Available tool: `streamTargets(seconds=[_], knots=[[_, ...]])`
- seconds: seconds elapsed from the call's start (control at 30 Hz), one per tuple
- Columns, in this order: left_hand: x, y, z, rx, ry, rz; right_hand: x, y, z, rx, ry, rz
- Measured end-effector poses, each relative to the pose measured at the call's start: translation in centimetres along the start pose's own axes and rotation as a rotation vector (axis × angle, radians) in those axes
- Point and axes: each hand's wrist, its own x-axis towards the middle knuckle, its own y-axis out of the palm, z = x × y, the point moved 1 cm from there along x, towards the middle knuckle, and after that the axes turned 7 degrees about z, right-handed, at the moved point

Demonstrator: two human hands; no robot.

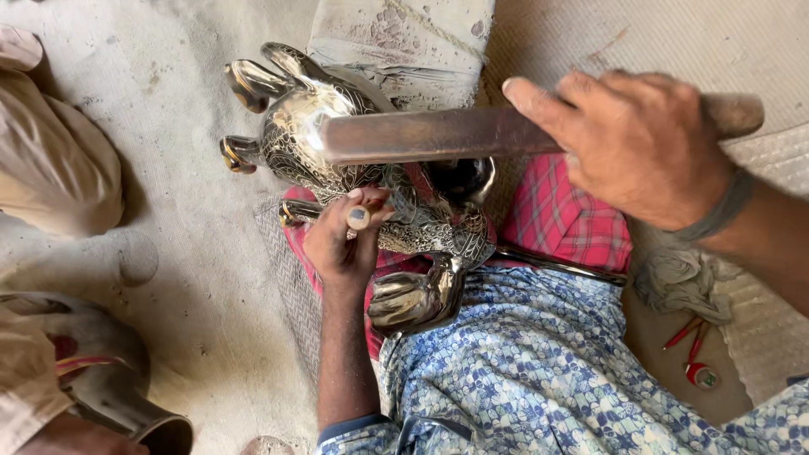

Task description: The person uses a small chisel and a wooden mallet to engrave intricate patterns onto a silver-colored metal vessel shaped like an animal. They repeatedly tap the chisel to create fine lines on the surface.

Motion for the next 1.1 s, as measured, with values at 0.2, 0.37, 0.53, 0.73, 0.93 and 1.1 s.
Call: streamTargets(seconds=[0.2, 0.37, 0.53, 0.73, 0.93, 1.1], knots=[[-2.7, 0.0, 2.3, -0.068, -0.01, 0.012, 1.2, -3.4, 0.8, 0.631, -0.168, -0.179], [-6.7, 0.9, 6.3, -0.037, -0.07, -0.052, 2.0, -5.7, 1.5, 0.191, -0.174, -0.094], [-8.1, 1.1, 7.7, -0.091, 0.05, -0.07, 2.1, -7.3, 1.7, -0.06, -0.187, -0.18], [-7.7, 1.0, 6.9, -0.117, 0.027, -0.063, 1.4, -6.2, 1.9, -0.093, -0.188, -0.114], [-10.0, 0.6, 6.6, 0.381, -0.11, 0.085, 1.1, -5.1, 1.2, 0.672, -0.211, -0.143], [-9.1, 0.9, 7.8, -0.099, -0.07, -0.069, 2.0, -5.3, 1.5, 0.238, -0.165, -0.114]])
